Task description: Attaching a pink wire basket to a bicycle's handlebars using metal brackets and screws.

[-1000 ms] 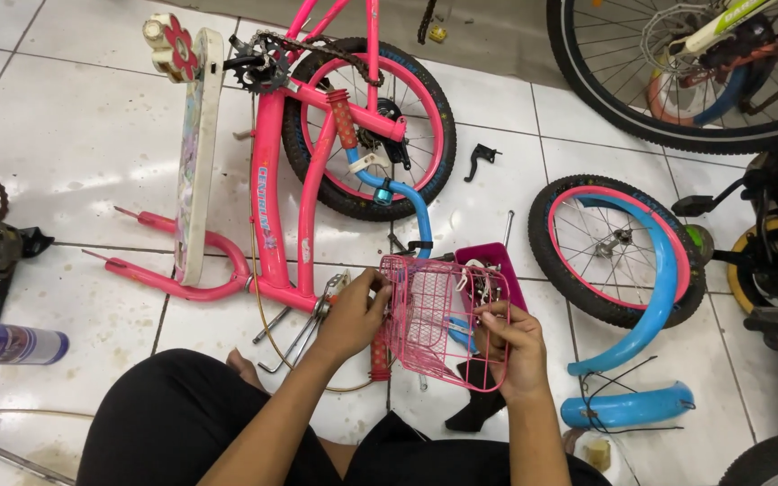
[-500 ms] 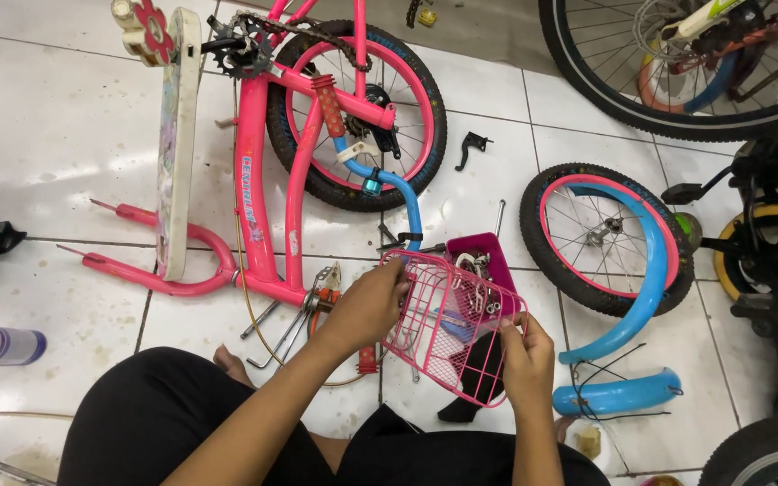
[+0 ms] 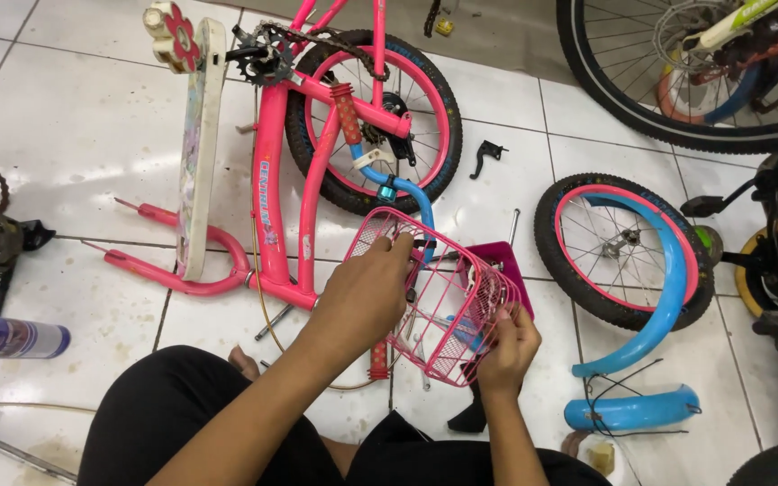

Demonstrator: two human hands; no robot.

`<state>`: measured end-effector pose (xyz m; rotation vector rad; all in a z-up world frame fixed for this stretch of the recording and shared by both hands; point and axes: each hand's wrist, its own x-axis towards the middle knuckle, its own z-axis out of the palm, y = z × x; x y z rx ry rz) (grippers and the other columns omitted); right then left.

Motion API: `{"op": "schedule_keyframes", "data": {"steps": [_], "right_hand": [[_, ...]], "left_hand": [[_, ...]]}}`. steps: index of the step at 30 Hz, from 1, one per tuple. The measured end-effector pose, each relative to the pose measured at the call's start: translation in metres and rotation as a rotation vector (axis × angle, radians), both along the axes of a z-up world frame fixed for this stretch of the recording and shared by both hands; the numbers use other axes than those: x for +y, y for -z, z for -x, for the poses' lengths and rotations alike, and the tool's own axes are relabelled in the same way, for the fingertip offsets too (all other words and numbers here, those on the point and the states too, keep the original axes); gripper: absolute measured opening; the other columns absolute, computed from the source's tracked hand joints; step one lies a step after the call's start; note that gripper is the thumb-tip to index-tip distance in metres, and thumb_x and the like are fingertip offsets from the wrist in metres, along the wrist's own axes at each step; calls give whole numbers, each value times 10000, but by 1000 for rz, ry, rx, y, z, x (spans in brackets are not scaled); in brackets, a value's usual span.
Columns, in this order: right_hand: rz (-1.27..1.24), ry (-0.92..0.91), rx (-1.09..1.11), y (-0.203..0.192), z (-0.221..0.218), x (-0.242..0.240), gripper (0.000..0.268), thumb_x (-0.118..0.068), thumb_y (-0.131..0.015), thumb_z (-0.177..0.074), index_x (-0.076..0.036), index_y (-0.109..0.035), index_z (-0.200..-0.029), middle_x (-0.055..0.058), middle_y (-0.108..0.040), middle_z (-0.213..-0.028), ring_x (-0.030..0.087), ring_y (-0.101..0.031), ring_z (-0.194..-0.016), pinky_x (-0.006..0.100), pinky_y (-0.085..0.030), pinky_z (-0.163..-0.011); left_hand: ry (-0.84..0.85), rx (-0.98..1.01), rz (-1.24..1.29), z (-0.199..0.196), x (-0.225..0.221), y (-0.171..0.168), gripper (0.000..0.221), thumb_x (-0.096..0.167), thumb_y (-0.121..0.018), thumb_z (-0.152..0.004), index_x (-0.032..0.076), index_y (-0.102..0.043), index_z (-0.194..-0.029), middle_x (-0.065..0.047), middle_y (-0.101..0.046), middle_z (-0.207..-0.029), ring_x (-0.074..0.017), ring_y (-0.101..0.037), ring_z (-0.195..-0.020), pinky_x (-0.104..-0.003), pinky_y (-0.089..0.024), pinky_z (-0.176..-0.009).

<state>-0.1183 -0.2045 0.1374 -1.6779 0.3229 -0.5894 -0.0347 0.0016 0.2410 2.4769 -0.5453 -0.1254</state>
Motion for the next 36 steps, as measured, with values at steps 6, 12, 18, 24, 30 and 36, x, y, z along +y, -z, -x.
{"op": "schedule_keyframes", "data": {"steps": [6, 12, 18, 24, 30, 36], "right_hand": [[153, 121, -88, 24, -27, 24, 223, -244, -506, -906, -113, -558, -734, 33, -463, -529, 136, -426, -542, 247, -349, -549], [492, 66, -16, 142, -33, 14, 256, -71, -335, -1064, 62, -550, -1022, 257, -520, -904, 392, -515, -900, 417, -397, -857], [836, -50, 338, 120, -48, -7, 295, -115, -459, -994, 119, -629, -1057, 321, -651, -1002, 468, -648, -1005, 531, -491, -915], [341, -12, 578, 7, -23, -8, 291, -222, -558, -911, -23, -750, -819, 149, -616, -641, 300, -578, -697, 404, -428, -691], [401, -125, 270, -77, -28, 39, 88, -171, -769, -843, -84, -759, -832, -3, -417, -354, 101, -342, -420, 234, -321, -458], [1045, -155, 534, -79, -71, 70, 400, -521, -769, -845, -179, -723, -1047, 155, -701, -677, 363, -724, -702, 452, -553, -655]], "left_hand": [[92, 32, 19, -18, 15, -2, 334, -12, -512, -917, -79, -526, -1245, -375, -625, -1086, -587, -685, -812, -616, -563, -667], [73, 9, -37, -25, 16, 47, 256, 29, -509, -948, -20, -547, -1196, -310, -663, -1013, -518, -710, -806, -585, -571, -668], [56, -27, -104, -39, 9, 75, 197, 137, -505, -996, 49, -552, -1166, -236, -686, -981, -453, -725, -793, -557, -580, -668], [91, -52, -153, -40, 11, 72, 239, 58, -614, -897, 54, -595, -1135, -211, -707, -985, -413, -740, -761, -513, -591, -645], [118, -95, -141, -40, 15, 70, 253, 19, -611, -876, 38, -620, -1128, -205, -721, -962, -399, -746, -745, -499, -590, -630], [150, -93, -119, -40, 24, 61, 223, 38, -590, -916, 35, -639, -1134, -194, -719, -985, -410, -747, -801, -520, -591, -679]]}}
